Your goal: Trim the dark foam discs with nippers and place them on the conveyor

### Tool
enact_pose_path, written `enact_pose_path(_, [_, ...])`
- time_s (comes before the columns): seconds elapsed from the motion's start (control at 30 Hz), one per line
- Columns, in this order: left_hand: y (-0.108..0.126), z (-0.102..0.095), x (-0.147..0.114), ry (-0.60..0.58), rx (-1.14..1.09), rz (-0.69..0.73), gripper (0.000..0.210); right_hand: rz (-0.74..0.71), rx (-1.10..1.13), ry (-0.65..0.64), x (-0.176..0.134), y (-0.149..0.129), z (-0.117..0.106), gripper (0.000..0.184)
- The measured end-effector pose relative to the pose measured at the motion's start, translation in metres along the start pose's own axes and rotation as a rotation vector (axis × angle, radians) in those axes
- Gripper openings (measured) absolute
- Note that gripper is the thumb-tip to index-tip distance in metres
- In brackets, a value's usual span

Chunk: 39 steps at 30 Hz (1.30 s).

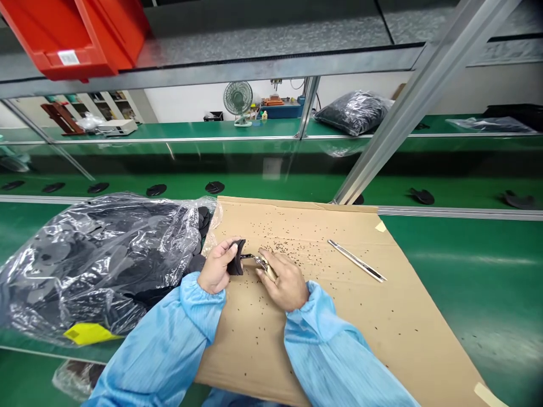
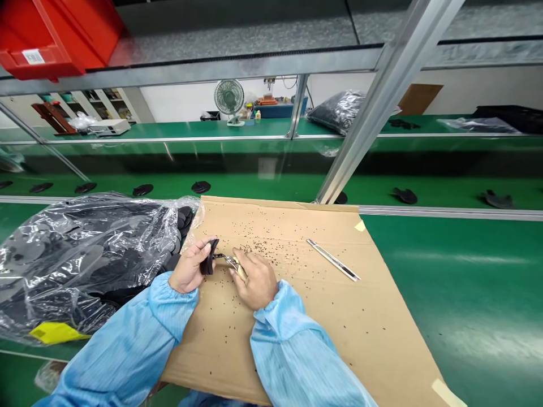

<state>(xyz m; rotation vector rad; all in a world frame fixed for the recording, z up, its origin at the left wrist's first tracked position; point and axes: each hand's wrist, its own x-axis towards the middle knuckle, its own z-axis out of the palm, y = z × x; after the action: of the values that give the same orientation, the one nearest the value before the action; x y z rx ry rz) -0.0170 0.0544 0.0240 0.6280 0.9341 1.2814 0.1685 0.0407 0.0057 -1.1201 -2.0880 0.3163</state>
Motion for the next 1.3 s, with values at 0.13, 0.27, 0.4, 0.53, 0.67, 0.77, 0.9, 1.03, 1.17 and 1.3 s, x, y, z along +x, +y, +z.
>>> enact_pose_path(0.13, [0.0, 0.0, 0.0, -0.017, 0.021, -0.01, 0.052, -0.007, -0.019, -0.029, -0.001, 0.0, -0.001, 0.038])
enact_pose_path(0.27, [0.001, 0.001, -0.001, -0.005, 0.058, -0.007, 0.055, -0.007, -0.084, -0.075, -0.001, 0.003, -0.003, 0.037])
enact_pose_path(0.4, [0.0, 0.001, 0.0, 0.003, 0.078, 0.002, 0.058, 0.03, -0.151, -0.127, 0.0, 0.003, -0.004, 0.045])
enact_pose_path(0.53, [-0.002, 0.0, 0.0, -0.008, 0.061, 0.006, 0.056, 0.078, -0.089, -0.149, 0.0, 0.002, -0.002, 0.042])
enact_pose_path(0.67, [-0.002, -0.001, 0.0, -0.017, 0.016, 0.044, 0.058, 0.137, 0.035, -0.059, 0.001, 0.002, -0.001, 0.034])
enact_pose_path(0.77, [-0.001, -0.004, 0.003, 0.005, -0.026, 0.058, 0.053, 0.199, 0.089, 0.021, 0.002, 0.003, -0.003, 0.033])
enact_pose_path(0.9, [0.0, -0.009, 0.009, 0.015, -0.118, 0.05, 0.04, 0.21, 0.113, 0.047, 0.001, 0.002, -0.003, 0.032])
enact_pose_path(1.03, [-0.001, -0.009, 0.008, -0.029, -0.129, 0.044, 0.035, 0.172, 0.109, 0.023, 0.001, 0.0, -0.002, 0.032])
enact_pose_path(1.17, [-0.001, -0.005, 0.005, -0.032, -0.084, 0.019, 0.039, 0.17, 0.118, 0.037, 0.001, -0.002, -0.002, 0.033])
enact_pose_path(1.3, [0.0, -0.003, 0.003, -0.037, -0.091, 0.041, 0.047, 0.182, 0.111, 0.028, 0.002, -0.003, -0.003, 0.032])
